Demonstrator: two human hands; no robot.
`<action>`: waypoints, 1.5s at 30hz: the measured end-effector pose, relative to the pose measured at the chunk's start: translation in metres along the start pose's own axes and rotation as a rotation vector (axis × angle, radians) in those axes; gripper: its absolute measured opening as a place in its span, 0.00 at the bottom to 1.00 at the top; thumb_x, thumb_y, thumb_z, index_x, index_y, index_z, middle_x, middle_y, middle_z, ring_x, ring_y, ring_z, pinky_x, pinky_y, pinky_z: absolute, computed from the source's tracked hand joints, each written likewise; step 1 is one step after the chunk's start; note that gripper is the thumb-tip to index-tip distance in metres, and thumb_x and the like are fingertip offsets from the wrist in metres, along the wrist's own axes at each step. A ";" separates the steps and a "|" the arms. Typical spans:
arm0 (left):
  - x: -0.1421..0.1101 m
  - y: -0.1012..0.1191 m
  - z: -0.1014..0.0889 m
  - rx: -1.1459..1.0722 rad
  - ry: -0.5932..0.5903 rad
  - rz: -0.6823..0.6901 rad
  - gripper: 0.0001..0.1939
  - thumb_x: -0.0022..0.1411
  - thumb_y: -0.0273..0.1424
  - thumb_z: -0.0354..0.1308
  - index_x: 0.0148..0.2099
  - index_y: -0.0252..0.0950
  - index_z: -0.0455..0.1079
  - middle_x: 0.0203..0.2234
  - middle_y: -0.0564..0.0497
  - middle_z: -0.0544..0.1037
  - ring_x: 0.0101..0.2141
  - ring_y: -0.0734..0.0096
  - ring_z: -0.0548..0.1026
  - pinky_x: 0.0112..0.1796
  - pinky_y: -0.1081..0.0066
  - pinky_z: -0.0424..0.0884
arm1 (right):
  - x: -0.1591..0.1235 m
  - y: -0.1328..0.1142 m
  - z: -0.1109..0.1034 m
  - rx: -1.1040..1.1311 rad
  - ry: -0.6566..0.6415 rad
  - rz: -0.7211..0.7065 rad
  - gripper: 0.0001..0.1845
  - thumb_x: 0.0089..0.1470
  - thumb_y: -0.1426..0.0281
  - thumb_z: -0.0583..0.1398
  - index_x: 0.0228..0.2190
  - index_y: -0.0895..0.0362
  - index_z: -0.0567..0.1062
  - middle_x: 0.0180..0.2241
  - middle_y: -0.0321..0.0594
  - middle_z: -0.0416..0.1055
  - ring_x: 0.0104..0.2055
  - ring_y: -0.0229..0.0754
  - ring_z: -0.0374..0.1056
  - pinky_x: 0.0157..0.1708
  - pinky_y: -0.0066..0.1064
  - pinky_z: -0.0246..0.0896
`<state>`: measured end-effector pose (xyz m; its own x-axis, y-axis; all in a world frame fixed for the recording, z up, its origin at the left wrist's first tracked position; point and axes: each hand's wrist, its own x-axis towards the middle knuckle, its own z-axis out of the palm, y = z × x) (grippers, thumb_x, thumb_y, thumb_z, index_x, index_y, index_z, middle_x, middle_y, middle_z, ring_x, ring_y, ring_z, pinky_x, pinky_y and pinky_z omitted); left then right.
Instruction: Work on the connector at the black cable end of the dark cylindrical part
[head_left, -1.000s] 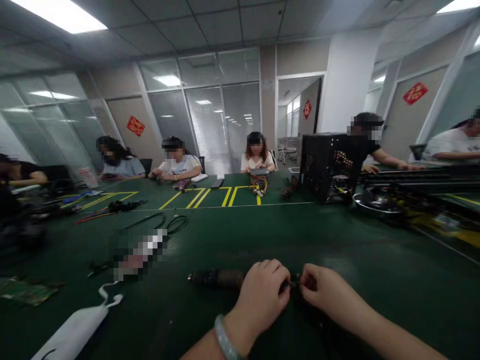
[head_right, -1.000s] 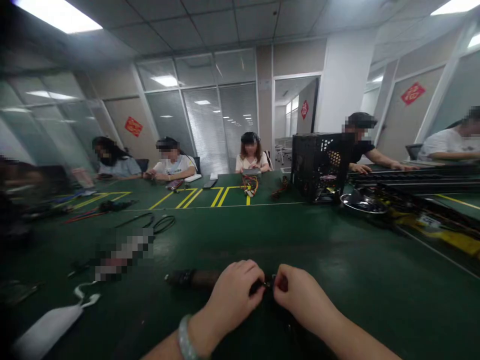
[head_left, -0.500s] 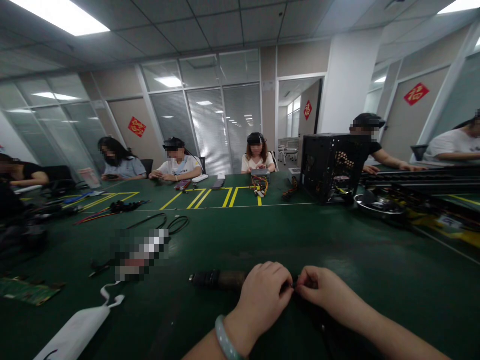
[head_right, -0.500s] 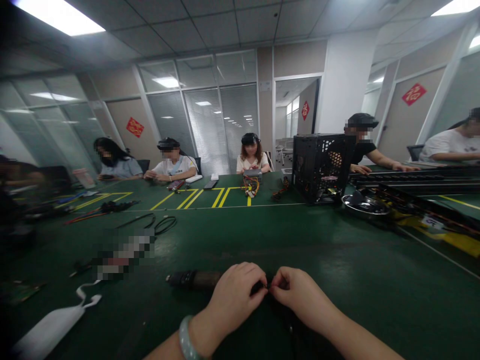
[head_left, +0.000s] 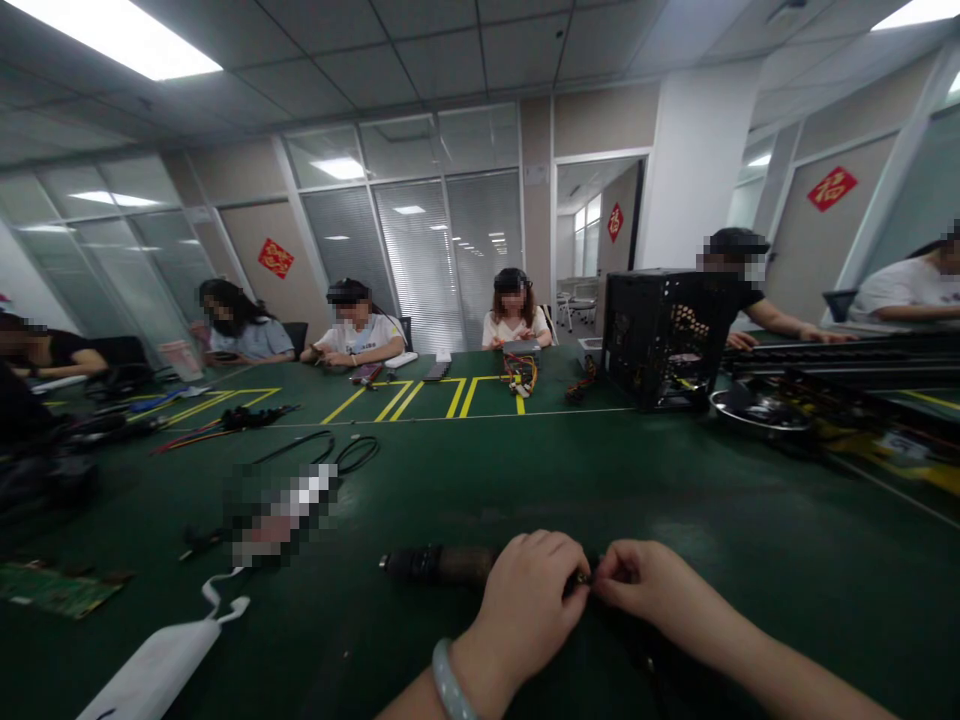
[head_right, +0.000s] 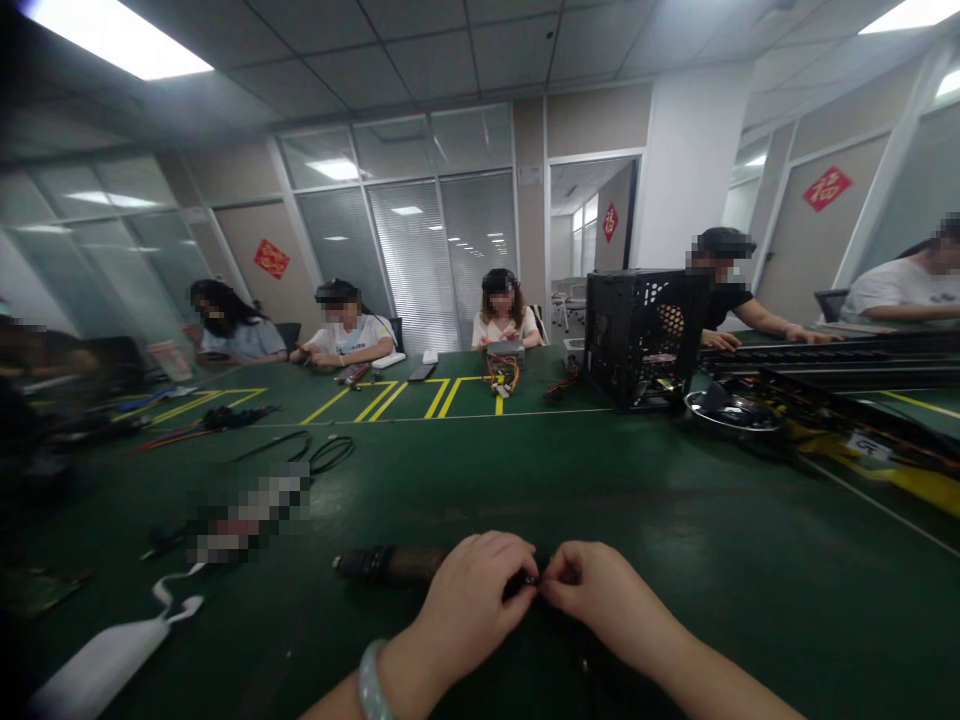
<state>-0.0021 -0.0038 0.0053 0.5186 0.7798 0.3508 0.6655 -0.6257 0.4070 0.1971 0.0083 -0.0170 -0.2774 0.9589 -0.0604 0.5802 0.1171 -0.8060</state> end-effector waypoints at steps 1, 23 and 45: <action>0.000 0.000 0.000 0.000 -0.003 0.008 0.06 0.59 0.27 0.60 0.39 0.41 0.69 0.39 0.56 0.75 0.41 0.66 0.70 0.44 0.65 0.63 | 0.000 -0.001 -0.001 0.002 -0.010 0.007 0.06 0.49 0.69 0.62 0.28 0.59 0.78 0.26 0.36 0.76 0.28 0.38 0.69 0.25 0.22 0.57; 0.001 0.000 0.001 0.022 -0.011 -0.024 0.07 0.59 0.28 0.60 0.41 0.41 0.68 0.37 0.55 0.74 0.40 0.65 0.70 0.41 0.65 0.63 | -0.001 -0.003 -0.001 -0.006 0.012 0.068 0.06 0.50 0.69 0.60 0.26 0.58 0.77 0.24 0.36 0.76 0.27 0.38 0.69 0.25 0.22 0.56; 0.000 0.002 -0.003 0.034 0.015 0.033 0.07 0.58 0.26 0.60 0.40 0.40 0.69 0.42 0.54 0.75 0.45 0.65 0.70 0.52 0.60 0.61 | -0.003 -0.006 -0.002 -0.008 0.020 0.065 0.07 0.51 0.68 0.60 0.25 0.58 0.75 0.22 0.35 0.75 0.26 0.38 0.69 0.24 0.23 0.56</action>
<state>-0.0024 -0.0051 0.0088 0.5325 0.7580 0.3766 0.6662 -0.6498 0.3660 0.1958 0.0050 -0.0105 -0.2231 0.9696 -0.1006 0.6029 0.0561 -0.7959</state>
